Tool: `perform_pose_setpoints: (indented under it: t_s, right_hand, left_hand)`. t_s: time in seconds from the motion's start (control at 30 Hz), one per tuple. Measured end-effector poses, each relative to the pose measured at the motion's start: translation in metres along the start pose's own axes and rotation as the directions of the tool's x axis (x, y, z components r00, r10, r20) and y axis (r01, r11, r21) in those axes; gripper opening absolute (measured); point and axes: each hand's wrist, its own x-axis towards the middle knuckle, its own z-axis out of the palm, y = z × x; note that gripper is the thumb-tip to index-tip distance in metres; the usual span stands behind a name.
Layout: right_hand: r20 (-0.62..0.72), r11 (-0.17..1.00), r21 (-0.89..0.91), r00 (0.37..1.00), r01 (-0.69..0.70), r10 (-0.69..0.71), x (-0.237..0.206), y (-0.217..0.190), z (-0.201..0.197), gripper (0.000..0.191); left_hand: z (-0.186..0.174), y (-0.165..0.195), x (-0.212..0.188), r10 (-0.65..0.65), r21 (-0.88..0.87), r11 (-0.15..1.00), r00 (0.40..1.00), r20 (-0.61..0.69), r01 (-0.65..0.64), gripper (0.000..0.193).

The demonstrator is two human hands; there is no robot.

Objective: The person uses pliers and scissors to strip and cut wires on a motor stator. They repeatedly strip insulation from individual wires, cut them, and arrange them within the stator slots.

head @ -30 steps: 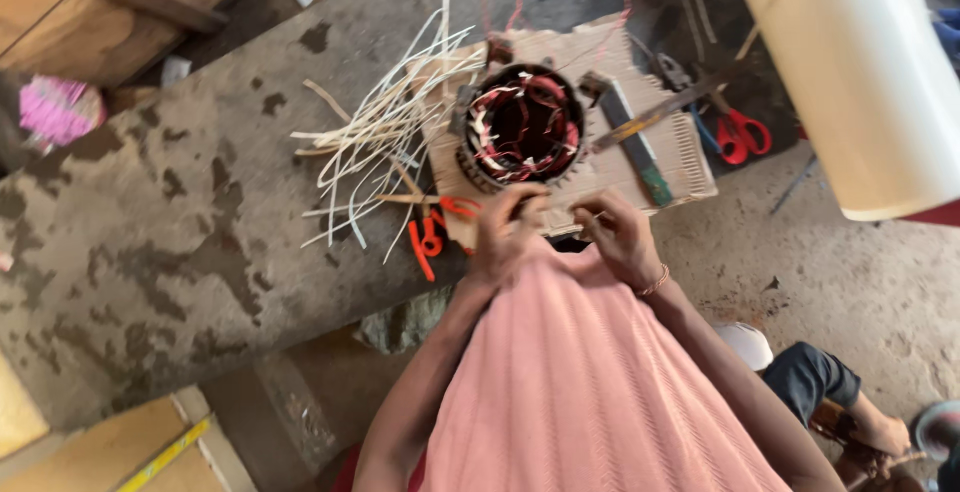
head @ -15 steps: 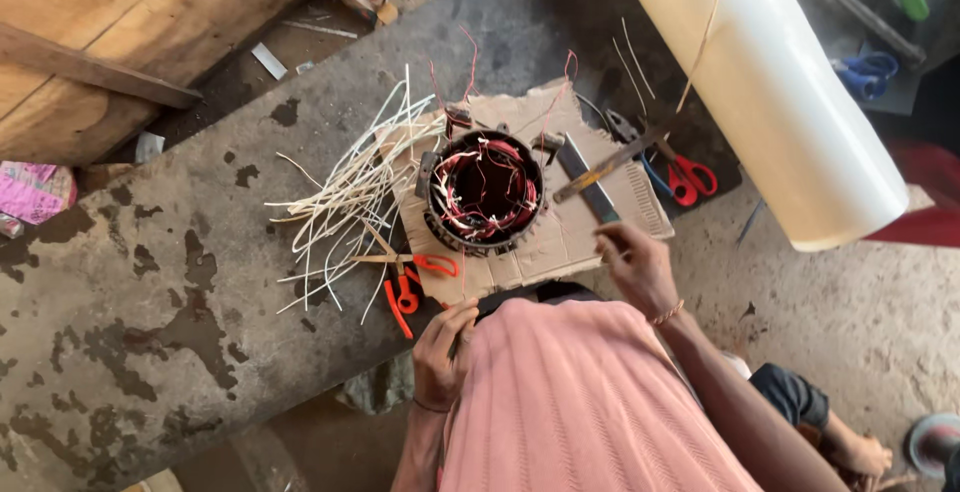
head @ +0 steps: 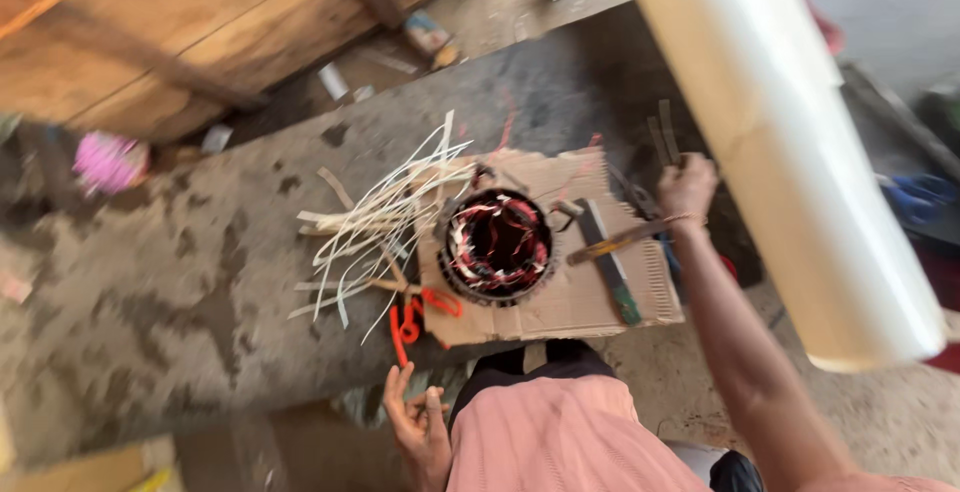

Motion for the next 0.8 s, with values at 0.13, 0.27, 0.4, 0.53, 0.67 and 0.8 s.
perform_pose_setpoints:
  t_s: [0.13, 0.27, 0.4, 0.53, 0.67, 0.8]
  right_hand:
    - [0.171, 0.99, -0.137, 0.984, -0.026, 0.049, 0.021, 0.014, 0.017, 0.036]
    - [0.162, 0.973, -0.186, 0.972, -0.137, 0.168, 0.028, 0.019, 0.028, 0.031]
    - [0.211, 0.975, -0.102, 0.954, -0.197, 0.215, 0.027, 0.022, 0.024, 0.016]
    - [0.167, 0.843, 0.432, 0.947, -0.321, 0.275, 0.008, 0.001, -0.002, 0.015]
    - [0.402, 0.463, 0.791, 0.91, -0.401, 0.103, -0.048, -0.05, -0.064, 0.004]
    - [0.438, 0.333, 0.841, 0.898, -0.428, 0.048, -0.113, -0.108, -0.141, 0.006]
  left_hand:
    - [-0.022, -0.019, -0.036, -0.085, 0.011, 0.996, 0.99, -0.116, 0.087, 0.065]
    - [-0.02, -0.024, -0.049, -0.099, -0.035, 0.995, 0.987, -0.124, 0.095, 0.064]
    - [-0.007, -0.013, -0.04, -0.139, 0.01, 0.99, 0.99, 0.012, 0.139, 0.061]
    - [0.001, -0.002, -0.015, -0.162, 0.024, 0.987, 0.977, 0.136, 0.16, 0.055]
    - [0.007, 0.01, 0.013, -0.201, 0.028, 0.98, 0.961, 0.19, 0.199, 0.047]
    - [0.001, 0.048, 0.041, -0.011, -0.045, 0.999, 0.962, 0.272, 0.024, 0.032]
